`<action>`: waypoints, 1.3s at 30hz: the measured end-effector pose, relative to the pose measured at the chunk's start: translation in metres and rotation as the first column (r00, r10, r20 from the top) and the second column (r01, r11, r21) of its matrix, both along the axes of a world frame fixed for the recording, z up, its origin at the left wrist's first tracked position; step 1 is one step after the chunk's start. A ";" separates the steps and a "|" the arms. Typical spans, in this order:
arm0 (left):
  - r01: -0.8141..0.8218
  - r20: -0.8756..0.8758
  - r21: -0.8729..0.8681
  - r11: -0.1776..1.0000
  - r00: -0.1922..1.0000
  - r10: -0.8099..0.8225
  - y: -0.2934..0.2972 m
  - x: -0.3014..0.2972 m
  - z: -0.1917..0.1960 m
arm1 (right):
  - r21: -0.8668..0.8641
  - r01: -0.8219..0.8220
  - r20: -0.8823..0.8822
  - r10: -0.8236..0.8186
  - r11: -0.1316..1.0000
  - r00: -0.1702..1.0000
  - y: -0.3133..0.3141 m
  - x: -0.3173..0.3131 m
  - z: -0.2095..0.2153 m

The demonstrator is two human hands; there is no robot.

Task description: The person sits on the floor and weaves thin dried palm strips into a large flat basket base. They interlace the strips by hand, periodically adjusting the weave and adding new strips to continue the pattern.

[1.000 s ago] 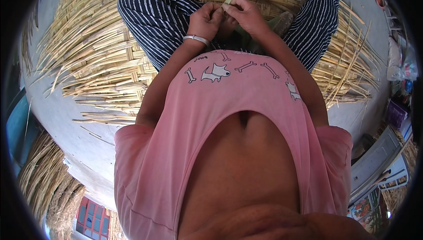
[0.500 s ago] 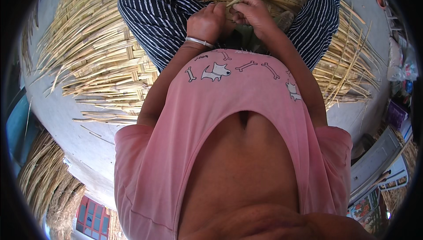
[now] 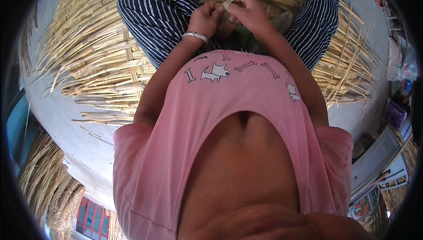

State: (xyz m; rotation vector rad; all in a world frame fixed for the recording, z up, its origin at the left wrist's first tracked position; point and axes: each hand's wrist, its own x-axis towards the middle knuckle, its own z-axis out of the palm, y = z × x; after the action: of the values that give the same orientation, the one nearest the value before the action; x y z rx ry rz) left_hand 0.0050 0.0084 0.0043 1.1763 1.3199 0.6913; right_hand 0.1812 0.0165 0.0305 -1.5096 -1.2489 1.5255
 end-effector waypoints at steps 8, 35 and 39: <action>-0.107 0.077 0.177 0.978 0.993 0.094 -0.008 0.005 -0.013 | 0.072 0.046 0.081 -0.052 0.996 0.995 0.004 -0.009 -0.020; -0.301 0.369 0.076 0.951 0.894 0.254 0.003 0.014 0.003 | 0.114 -0.141 0.269 0.106 0.984 0.957 0.001 0.004 -0.002; -0.209 0.331 0.110 0.972 0.930 0.162 0.008 0.016 -0.006 | 0.186 -0.179 0.245 0.131 0.966 0.961 -0.007 0.003 -0.018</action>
State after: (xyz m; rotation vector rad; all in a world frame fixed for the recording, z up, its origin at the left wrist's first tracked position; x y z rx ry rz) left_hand 0.0211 0.0169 -0.0012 1.0069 1.1274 1.0847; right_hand 0.1842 0.0090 0.0128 -1.5115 -1.6425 1.2941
